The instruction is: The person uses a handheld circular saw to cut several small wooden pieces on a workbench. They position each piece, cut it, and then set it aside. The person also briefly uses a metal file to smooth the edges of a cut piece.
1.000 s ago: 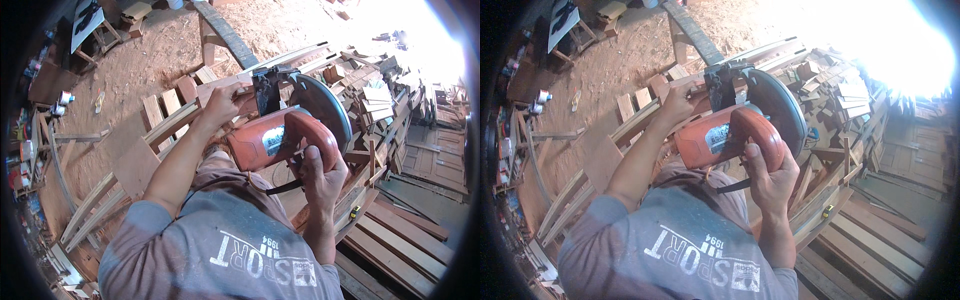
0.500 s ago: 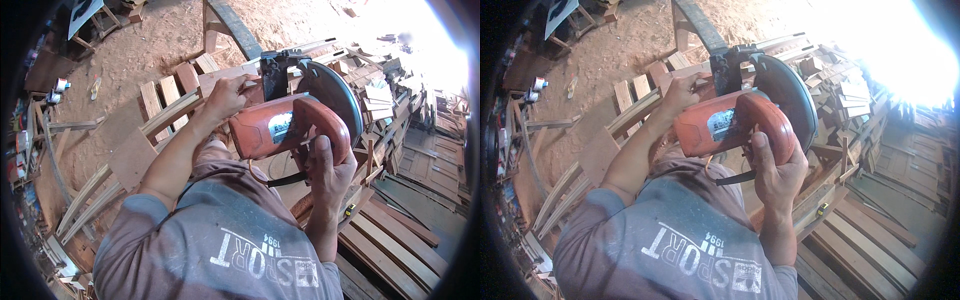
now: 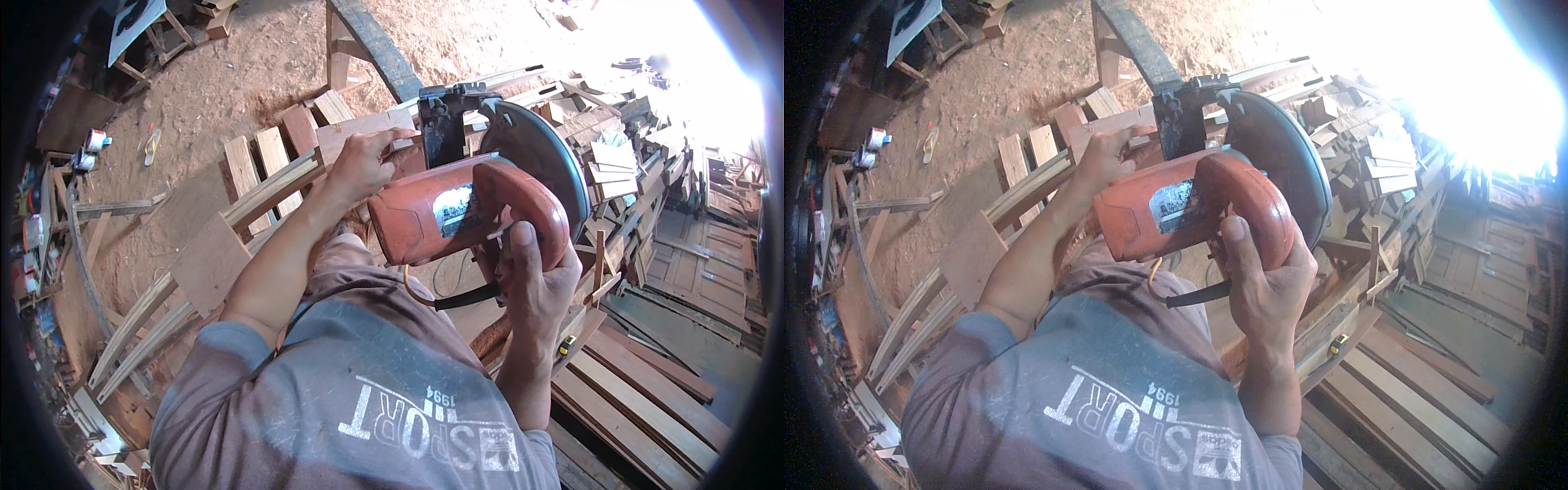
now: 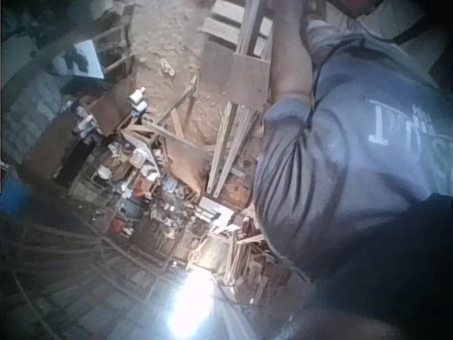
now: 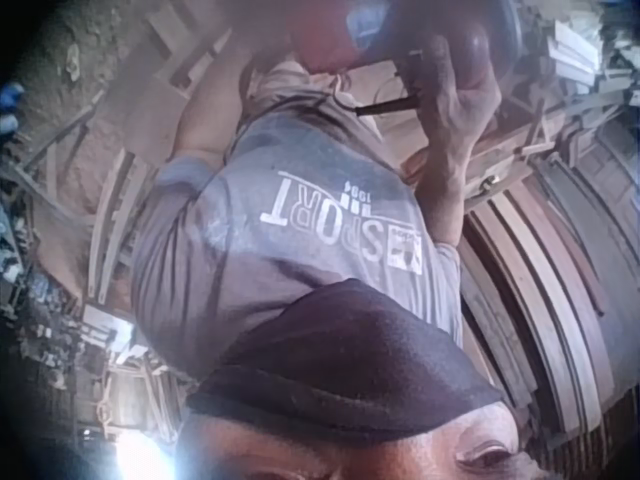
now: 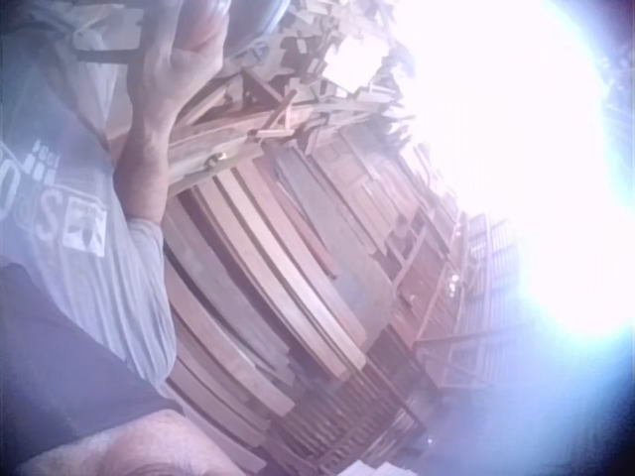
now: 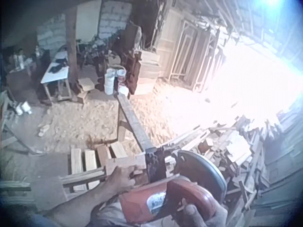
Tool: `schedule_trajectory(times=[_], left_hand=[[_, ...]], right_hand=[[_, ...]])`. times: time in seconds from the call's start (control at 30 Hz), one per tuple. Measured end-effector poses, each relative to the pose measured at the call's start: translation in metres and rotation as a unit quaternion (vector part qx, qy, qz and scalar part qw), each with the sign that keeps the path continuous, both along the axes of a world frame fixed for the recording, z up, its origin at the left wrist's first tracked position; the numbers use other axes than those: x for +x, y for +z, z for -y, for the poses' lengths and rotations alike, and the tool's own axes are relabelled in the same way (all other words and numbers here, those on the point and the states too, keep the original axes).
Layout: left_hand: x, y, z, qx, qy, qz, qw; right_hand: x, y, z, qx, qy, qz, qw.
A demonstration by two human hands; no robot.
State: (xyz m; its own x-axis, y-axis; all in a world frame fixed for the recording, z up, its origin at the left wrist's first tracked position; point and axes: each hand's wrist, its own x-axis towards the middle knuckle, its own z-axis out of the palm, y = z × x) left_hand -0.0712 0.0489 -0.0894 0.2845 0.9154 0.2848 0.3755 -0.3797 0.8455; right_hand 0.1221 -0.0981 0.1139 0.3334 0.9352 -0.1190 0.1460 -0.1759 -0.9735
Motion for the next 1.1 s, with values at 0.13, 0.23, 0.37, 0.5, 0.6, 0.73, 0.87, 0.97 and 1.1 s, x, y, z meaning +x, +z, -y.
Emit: schedule_trajectory(times=[0.13, 0.23, 0.37, 0.5, 0.6, 0.73, 0.87, 0.97, 1.1], left_hand=[[-0.003, 0.011, 0.004, -0.014, -0.017, -0.005, 1.0], [-0.005, 0.018, 0.003, -0.086, -0.043, -0.019, 0.995], [-0.004, 0.014, 0.007, -0.02, -0.054, 0.023, 0.998], [-0.004, 0.015, 0.01, 0.013, -0.082, 0.019, 0.996], [-0.006, -0.003, 0.006, 0.103, -0.133, 0.013, 0.986], [-0.003, -0.022, 0.006, 0.148, -0.192, 0.018, 0.97], [0.009, -0.034, 0.013, 0.068, -0.116, 0.047, 0.99], [0.008, -0.032, 0.003, -0.026, -0.032, 0.094, 0.995], [0.0, -0.007, -0.01, -0.172, 0.102, 0.228, 0.953]], right_hand=[[0.002, 0.002, 0.0, 0.002, 0.014, 0.011, 1.0], [0.003, 0.005, -0.001, -0.001, 0.019, 0.038, 0.999], [0.0, 0.006, -0.003, -0.001, 0.006, 0.043, 0.999], [0.001, 0.012, -0.006, -0.007, 0.002, 0.051, 0.999], [-0.005, 0.023, -0.013, -0.028, -0.003, 0.045, 0.999], [-0.003, 0.031, -0.026, -0.029, 0.023, 0.043, 0.998], [-0.002, 0.03, -0.025, 0.01, 0.009, 0.028, 1.0], [0.009, 0.027, 0.003, 0.027, -0.007, 0.002, 1.0], [0.046, 0.005, 0.044, 0.04, -0.014, 0.0, 0.999]])
